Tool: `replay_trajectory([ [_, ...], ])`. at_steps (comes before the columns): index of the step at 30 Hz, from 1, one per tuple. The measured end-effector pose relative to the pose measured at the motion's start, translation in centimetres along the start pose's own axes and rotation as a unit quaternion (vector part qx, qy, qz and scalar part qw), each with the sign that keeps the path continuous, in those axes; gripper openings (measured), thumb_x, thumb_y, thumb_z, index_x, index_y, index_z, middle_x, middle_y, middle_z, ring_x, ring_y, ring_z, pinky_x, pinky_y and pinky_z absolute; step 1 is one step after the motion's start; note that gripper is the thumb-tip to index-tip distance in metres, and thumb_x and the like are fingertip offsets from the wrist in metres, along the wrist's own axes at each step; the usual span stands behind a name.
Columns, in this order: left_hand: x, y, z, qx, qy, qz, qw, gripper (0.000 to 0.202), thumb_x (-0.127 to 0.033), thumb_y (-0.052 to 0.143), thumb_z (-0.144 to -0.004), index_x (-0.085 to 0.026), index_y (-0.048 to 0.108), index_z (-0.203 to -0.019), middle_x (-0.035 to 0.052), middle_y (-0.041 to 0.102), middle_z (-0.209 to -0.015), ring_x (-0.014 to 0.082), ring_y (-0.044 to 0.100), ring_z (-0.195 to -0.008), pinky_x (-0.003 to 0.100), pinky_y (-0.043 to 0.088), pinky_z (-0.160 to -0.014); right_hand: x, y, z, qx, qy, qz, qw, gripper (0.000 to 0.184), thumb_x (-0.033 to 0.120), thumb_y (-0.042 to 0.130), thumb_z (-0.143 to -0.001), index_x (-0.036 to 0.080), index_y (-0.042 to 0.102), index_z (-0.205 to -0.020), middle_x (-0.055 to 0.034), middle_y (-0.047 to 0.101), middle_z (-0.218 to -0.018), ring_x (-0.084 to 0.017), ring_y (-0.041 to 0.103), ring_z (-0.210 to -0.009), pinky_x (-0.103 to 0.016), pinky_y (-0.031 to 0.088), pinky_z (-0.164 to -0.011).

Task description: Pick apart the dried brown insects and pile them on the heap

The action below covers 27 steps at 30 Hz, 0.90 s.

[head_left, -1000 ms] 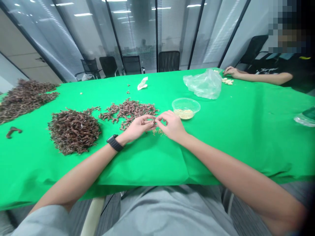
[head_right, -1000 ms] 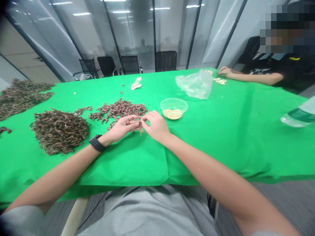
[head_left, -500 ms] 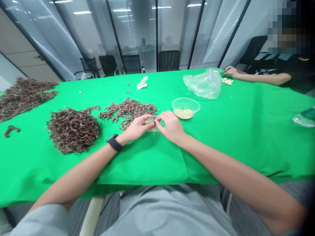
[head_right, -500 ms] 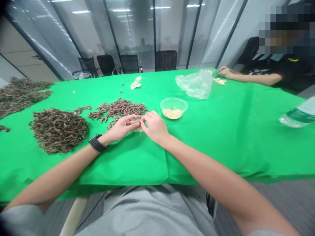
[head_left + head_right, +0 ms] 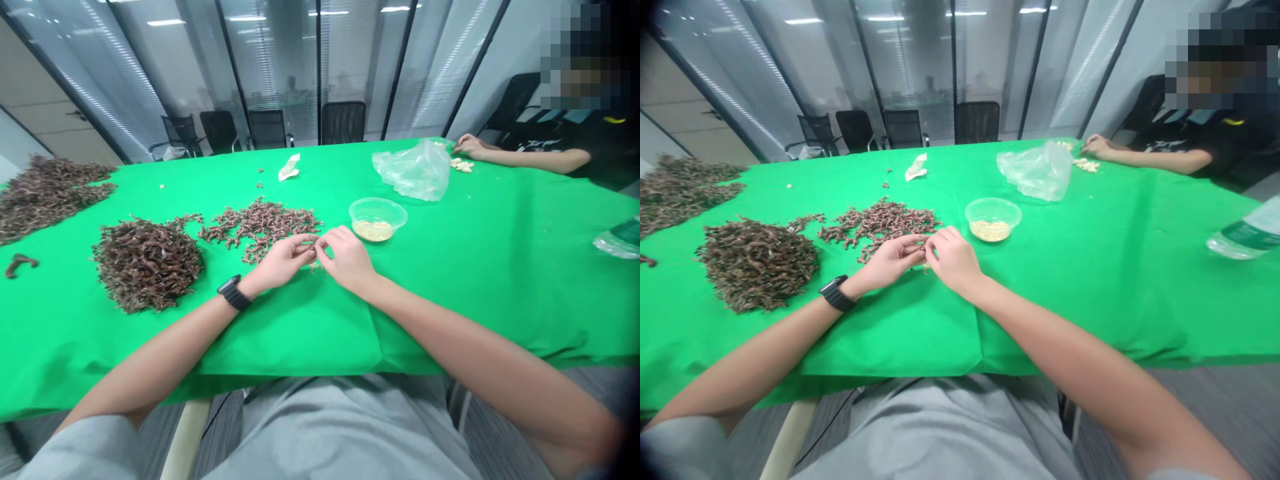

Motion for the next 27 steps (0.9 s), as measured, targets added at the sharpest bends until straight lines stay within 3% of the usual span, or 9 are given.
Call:
replay_trajectory([
  [4, -0.8, -0.3, 0.3, -0.045, 0.049, -0.151, 0.986, 0.047, -0.035, 0.065, -0.093, -0.016, 0.062, -0.136, 0.0104, 0.077, -0.108, 0.0240, 0.073, -0.097, 0.034, 0.055, -0.088, -1.5, 0.6, -0.1, -0.015, 0.133, -0.107, 0.985, 0.010, 0.019, 0.065, -0.085, 0.018, 0.070, -0.076, -0.0047, 0.072, -0.076, -0.020, 0.062, -0.074, -0.035, 0.049, -0.076],
  [7, -1.1, -0.4, 0.4, -0.061, 0.072, -0.175, 0.980, 0.044, -0.033, 0.064, -0.093, -0.019, 0.064, -0.135, 0.0109, 0.075, -0.121, 0.0266, 0.071, -0.108, 0.036, 0.054, -0.095, -2.7, 1.7, 0.0, 0.021, 0.240, -0.263, 0.934, 0.016, 0.028, 0.066, -0.084, 0.017, 0.073, -0.075, -0.0052, 0.075, -0.075, -0.018, 0.065, -0.068, -0.032, 0.050, -0.070],
  [10, -0.5, -0.4, 0.3, -0.053, 0.047, -0.143, 0.987, 0.049, -0.035, 0.065, -0.093, -0.019, 0.061, -0.139, 0.0111, 0.076, -0.118, 0.0265, 0.073, -0.103, 0.038, 0.056, -0.092, -3.1, 2.3, 0.1, 0.050, 0.271, -0.367, 0.888, 0.020, 0.035, 0.070, -0.082, 0.016, 0.074, -0.077, -0.0076, 0.078, -0.081, -0.019, 0.069, -0.072, -0.032, 0.053, -0.071],
  [12, 0.1, -0.3, 0.2, -0.043, 0.031, -0.090, 0.995, 0.052, -0.036, 0.067, -0.092, -0.017, 0.060, -0.140, 0.0111, 0.077, -0.114, 0.0260, 0.074, -0.101, 0.039, 0.057, -0.093, -3.2, 2.0, 0.0, 0.051, 0.257, -0.363, 0.894, 0.020, 0.036, 0.071, -0.081, 0.016, 0.074, -0.077, -0.0076, 0.078, -0.081, -0.019, 0.069, -0.073, -0.032, 0.053, -0.073],
  [16, 0.7, -0.1, 0.0, -0.021, 0.004, 0.018, 1.000, 0.058, -0.037, 0.073, -0.089, -0.014, 0.058, -0.139, 0.0113, 0.078, -0.108, 0.0255, 0.073, -0.105, 0.043, 0.055, -0.100, -2.7, 0.8, -0.2, 0.027, 0.189, -0.254, 0.948, 0.015, 0.031, 0.070, -0.083, 0.018, 0.074, -0.078, -0.0052, 0.077, -0.080, -0.017, 0.065, -0.072, -0.031, 0.049, -0.070],
  [19, 0.8, -0.1, 0.0, -0.017, -0.023, 0.068, 0.997, 0.057, -0.037, 0.076, -0.087, -0.013, 0.060, -0.136, 0.0116, 0.078, -0.108, 0.0246, 0.074, -0.105, 0.043, 0.055, -0.101, -2.2, 0.2, -0.3, 0.009, 0.153, -0.194, 0.969, 0.010, 0.027, 0.070, -0.084, 0.018, 0.073, -0.081, -0.0035, 0.075, -0.081, -0.016, 0.060, -0.070, -0.030, 0.045, -0.068],
  [24, 0.7, -0.1, 0.0, 0.017, -0.056, 0.129, 0.990, 0.052, -0.033, 0.078, -0.086, -0.013, 0.062, -0.131, 0.0121, 0.077, -0.109, 0.0224, 0.076, -0.097, 0.038, 0.058, -0.096, -2.8, 0.3, -0.3, -0.010, 0.163, -0.217, 0.962, 0.014, 0.029, 0.075, -0.079, 0.018, 0.068, -0.084, -0.0031, 0.071, -0.082, -0.016, 0.060, -0.073, -0.030, 0.047, -0.069],
  [27, 0.7, 0.0, 0.0, 0.045, -0.055, 0.157, 0.985, 0.052, -0.036, 0.075, -0.088, -0.012, 0.059, -0.131, 0.0126, 0.077, -0.101, 0.0202, 0.077, -0.085, 0.034, 0.059, -0.085, -3.2, 0.4, -0.6, 0.002, 0.165, -0.278, 0.946, 0.019, 0.026, 0.074, -0.076, 0.018, 0.069, -0.092, -0.0038, 0.072, -0.089, -0.017, 0.063, -0.078, -0.032, 0.051, -0.073],
])
Point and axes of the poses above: each hand's wrist, its own z-axis away from the middle knuckle, its own y-axis out of the palm, x = y × z, the point moved 5 cm from there along -z, towards the middle knuckle
